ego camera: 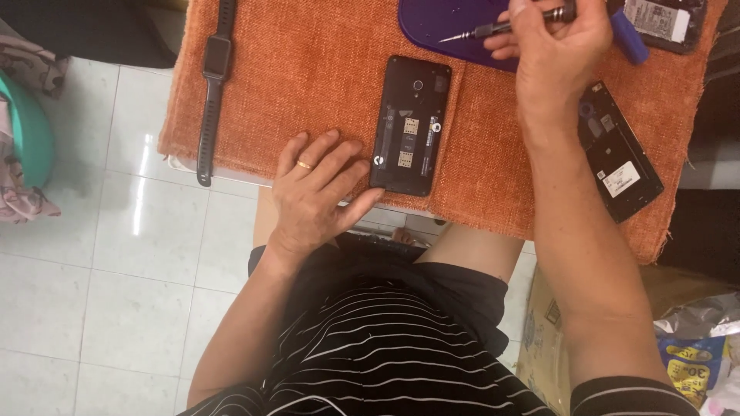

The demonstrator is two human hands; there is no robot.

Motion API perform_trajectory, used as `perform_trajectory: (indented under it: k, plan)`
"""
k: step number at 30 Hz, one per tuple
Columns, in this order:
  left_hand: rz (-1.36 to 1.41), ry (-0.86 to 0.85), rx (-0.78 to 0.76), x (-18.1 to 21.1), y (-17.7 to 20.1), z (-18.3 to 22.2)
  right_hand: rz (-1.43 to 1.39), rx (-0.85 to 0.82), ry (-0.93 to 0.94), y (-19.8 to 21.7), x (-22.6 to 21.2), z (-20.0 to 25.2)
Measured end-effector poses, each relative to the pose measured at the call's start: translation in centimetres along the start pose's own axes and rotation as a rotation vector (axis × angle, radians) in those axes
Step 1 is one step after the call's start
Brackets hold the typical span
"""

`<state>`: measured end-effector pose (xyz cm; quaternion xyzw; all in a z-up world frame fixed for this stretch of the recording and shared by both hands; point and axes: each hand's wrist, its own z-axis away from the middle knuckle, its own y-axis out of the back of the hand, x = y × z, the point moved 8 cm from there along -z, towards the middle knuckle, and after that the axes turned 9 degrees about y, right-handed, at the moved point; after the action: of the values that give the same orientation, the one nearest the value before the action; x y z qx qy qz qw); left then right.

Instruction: The person is reassembling a smartphone by using a screwdriver to secure internal components and then pressing the back cover onto the device.

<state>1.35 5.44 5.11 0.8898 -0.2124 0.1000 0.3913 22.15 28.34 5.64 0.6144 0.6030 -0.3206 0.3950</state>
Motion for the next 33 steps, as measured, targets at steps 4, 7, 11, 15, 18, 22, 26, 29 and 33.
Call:
perform_trajectory:
  k: [4,7,11,15,18,22,26,29,33]
  plan:
    - [0.012,0.005,-0.005,0.0,0.0,-0.1,0.046,-0.070,0.050,-0.9,-0.7,0.1]
    - [0.004,0.008,-0.016,0.1,0.0,-0.2,0.042,-0.083,0.035,-1.2,-0.7,0.1]
    - [0.002,0.009,-0.009,0.1,-0.1,-0.2,0.007,-0.062,-0.007,-1.3,0.3,0.2]
    - [0.003,0.008,-0.013,0.0,-0.1,-0.2,0.029,-0.081,0.035,-1.6,-0.4,0.2]
    - [0.005,0.013,-0.026,0.0,-0.2,-0.2,0.019,-0.087,0.052,-1.7,-0.3,0.1]
    - [0.009,0.011,-0.018,0.1,-0.1,-0.3,-0.006,-0.066,0.058,-1.6,-0.2,0.1]
    - [0.004,0.015,-0.017,0.0,-0.2,0.0,-0.002,-0.090,0.086,-1.7,-0.7,0.1]
    - [0.006,0.017,-0.018,0.0,-0.1,-0.2,0.035,-0.100,0.104,-1.8,-0.8,0.0]
    - [0.003,0.017,-0.012,0.1,0.0,-0.3,0.060,-0.106,0.102,-1.8,-0.2,0.0]
